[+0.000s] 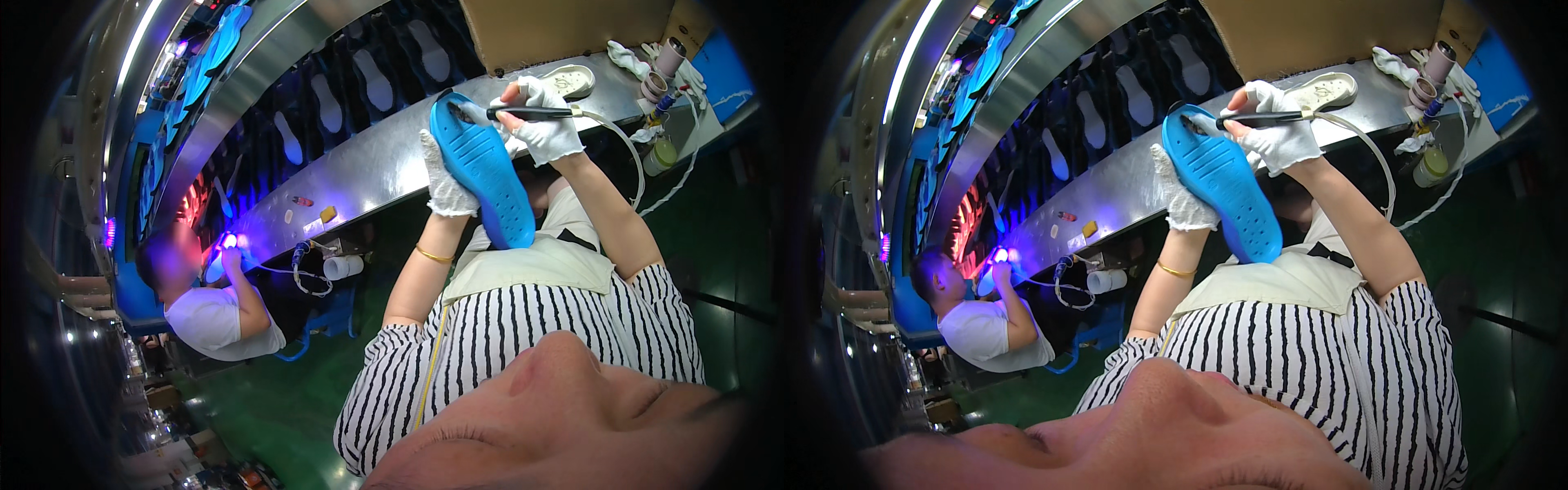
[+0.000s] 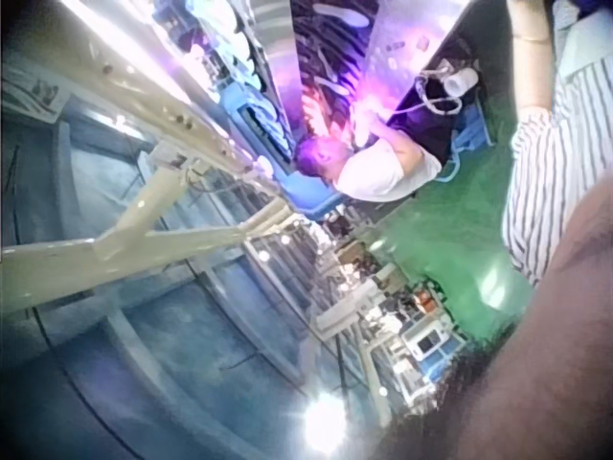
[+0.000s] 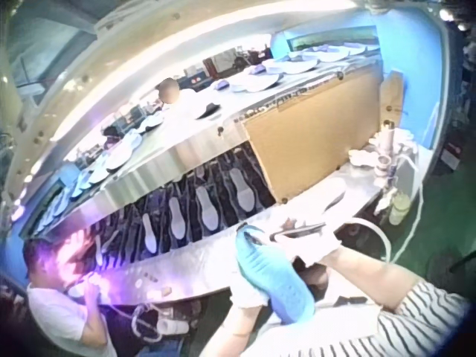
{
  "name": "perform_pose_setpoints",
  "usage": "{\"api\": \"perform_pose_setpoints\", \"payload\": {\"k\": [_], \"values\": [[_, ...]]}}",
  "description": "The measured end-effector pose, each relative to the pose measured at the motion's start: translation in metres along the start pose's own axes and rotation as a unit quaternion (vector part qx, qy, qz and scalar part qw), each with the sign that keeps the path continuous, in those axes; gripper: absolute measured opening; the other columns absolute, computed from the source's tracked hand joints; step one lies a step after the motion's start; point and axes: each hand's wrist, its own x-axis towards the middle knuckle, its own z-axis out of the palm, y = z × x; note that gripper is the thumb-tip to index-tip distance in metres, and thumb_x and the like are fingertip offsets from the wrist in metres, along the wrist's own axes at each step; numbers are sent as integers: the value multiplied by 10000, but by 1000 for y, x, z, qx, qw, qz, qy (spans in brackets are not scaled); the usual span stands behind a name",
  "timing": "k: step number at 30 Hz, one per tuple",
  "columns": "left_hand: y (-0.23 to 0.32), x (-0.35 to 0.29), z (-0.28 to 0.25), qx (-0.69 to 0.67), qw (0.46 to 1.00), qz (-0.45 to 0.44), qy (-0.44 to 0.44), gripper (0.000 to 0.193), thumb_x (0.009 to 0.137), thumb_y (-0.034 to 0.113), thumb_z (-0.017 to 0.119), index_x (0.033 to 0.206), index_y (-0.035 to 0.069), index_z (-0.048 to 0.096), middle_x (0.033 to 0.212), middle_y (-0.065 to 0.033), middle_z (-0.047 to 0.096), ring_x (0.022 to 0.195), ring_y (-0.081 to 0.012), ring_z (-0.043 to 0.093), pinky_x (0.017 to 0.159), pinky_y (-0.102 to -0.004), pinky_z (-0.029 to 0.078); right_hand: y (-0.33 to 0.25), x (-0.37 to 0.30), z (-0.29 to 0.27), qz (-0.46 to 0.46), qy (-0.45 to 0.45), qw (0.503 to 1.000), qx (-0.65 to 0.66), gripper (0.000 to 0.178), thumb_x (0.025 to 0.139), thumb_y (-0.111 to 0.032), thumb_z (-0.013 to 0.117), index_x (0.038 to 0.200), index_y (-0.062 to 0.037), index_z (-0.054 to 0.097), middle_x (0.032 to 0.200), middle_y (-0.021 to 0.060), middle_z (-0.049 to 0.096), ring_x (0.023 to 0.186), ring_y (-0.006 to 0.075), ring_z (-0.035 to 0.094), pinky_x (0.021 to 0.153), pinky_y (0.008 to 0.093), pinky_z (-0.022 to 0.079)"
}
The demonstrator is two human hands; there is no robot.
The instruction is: The person applies a liquid substance to blue shoe soles using a handheld brush, reaching for new soles from a conveyor belt and placing them back after treatment.
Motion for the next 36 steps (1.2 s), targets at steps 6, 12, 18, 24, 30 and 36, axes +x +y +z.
{"api": "perform_pose_setpoints", "payload": {"k": [6, 12, 18, 24, 30, 36], "values": [[-31, 22, 8, 36, 994, 44, 90, 775, 858, 725, 430, 1370, 143, 411, 1256, -112, 542, 1089, -236, 579, 929, -346, 517, -4, -7, 3, -65, 2, 990, -127, 158, 810, -64, 717, 888, -57, 581, 831, 34, 616, 728, 75, 574, 691, 236, 487], [-18, 18, -3, 69, 997, 7, 37, 843, 836, 745, 439, 1387, 108, 392, 1295, -148, 515, 1136, -287, 543, 972, -424, 481, 0, -9, 1, -18, 18, 1000, -19, 192, 820, -34, 693, 954, -36, 555, 893, 60, 619, 775, 105, 609, 718, 242, 511], [-7, 25, -16, 42, 996, -6, 73, 897, 815, 755, 467, 1401, 82, 378, 1319, -152, 502, 1138, -308, 537, 995, -443, 457, 5, -22, 7, 36, -57, 996, -59, 203, 745, 6, 706, 899, -62, 594, 811, 50, 604, 723, 133, 600, 682, 259, 500], [5, 28, -19, 95, 988, 4, 118, 871, 834, 754, 416, 1389, 83, 412, 1326, -164, 515, 1137, -334, 545, 1001, -479, 449, 3, -30, 4, -97, -88, 979, -155, 211, 702, -4, 729, 850, -49, 585, 828, 90, 604, 688, 201, 592, 660, 277, 491], [-8, -4, -21, 106, 989, -88, 56, 951, 798, 824, 331, 1391, 84, 410, 1317, -149, 525, 1158, -311, 538, 997, -460, 447, 4, -54, -16, 198, -54, 979, 7, 146, 798, -24, 702, 893, -22, 591, 852, 59, 646, 774, 110, 616, 711, 250, 513], [-27, -8, -29, 138, 978, -142, 69, 892, 835, 762, 339, 1439, 107, 319, 1348, -146, 490, 1180, -292, 529, 987, -445, 467, 14, -60, -25, 170, -111, 979, 33, 131, 834, -46, 687, 888, -12, 573, 916, 104, 636, 714, 97, 614, 639, 239, 523]]}}
